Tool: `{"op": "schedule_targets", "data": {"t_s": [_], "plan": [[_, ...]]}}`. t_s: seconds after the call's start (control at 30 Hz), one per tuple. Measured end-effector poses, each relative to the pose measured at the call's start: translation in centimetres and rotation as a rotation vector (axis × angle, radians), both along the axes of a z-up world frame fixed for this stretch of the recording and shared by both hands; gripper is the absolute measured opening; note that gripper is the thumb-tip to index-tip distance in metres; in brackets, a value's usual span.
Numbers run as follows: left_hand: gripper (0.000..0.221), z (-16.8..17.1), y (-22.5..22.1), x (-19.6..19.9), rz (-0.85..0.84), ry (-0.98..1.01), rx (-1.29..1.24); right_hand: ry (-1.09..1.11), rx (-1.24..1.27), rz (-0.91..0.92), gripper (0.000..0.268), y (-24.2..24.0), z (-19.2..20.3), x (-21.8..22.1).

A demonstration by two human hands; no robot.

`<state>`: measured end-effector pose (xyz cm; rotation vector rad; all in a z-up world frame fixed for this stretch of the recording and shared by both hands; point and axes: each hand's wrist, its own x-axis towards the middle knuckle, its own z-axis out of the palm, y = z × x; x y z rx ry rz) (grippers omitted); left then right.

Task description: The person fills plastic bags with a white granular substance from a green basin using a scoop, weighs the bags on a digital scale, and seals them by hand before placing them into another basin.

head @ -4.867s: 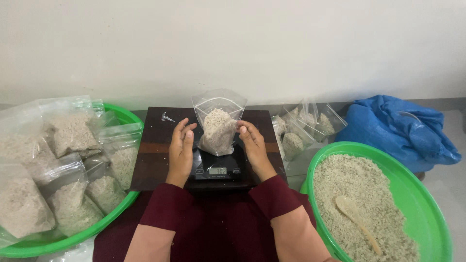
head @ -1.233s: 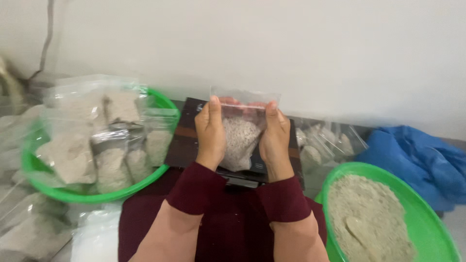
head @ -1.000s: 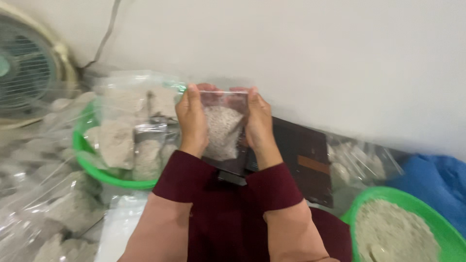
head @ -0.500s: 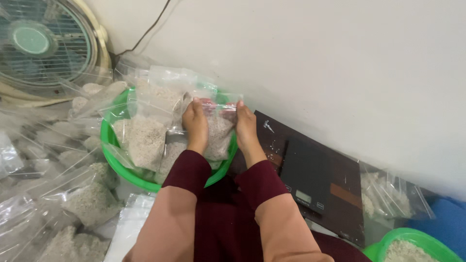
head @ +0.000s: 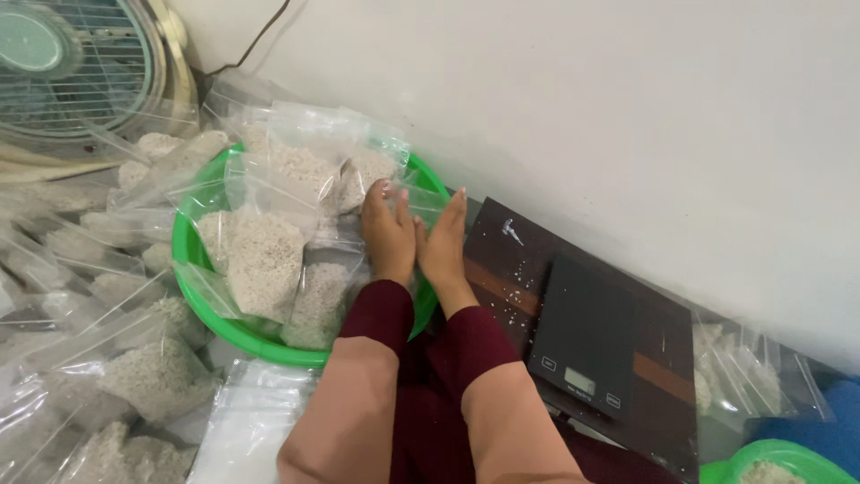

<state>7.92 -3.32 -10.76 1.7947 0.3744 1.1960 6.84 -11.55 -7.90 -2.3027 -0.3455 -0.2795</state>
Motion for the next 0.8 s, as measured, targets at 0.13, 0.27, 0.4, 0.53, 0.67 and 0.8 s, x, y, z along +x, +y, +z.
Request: {"op": "schedule_targets", "data": {"t_s": [0.13,0.27,0.4,0.53,0.67,0.8], "plan": [[0.043,-1.3,0.0,0.7,-0.002,-0.087,0.163,0.051,-0.102,-0.059,0.082,0.3,0.4,-0.8],[0.050,-0.6,0.1,0.0,-0.013,-0.158,0.268,-0.067,-0.044,-0.020,0.080,0.2,-0.3,-0.5],[0.062,1.3,0.2,-1.8,-0.120,-0.114,0.250,-0.145,0.078,0.046,0.079,-0.7,-0.4,-1.0],[0.054,4.6,1.5,-4.7,-0.194,-0.118,0.226,-0.295,0.001,0.073,0.063,-0.5,-0.7,-2.1],[0.035,6.0,5.8,-8.7,-0.215,-0.176,0.140,-0.436,0.067,0.159,0.053,1.1,0.2,-5.6],[0.027,2.5,14.0,-14.1,-0.151,-0.087,0.067,-0.284,0.196,0.259,0.047,4.8,-2.0,-10.9]]}}
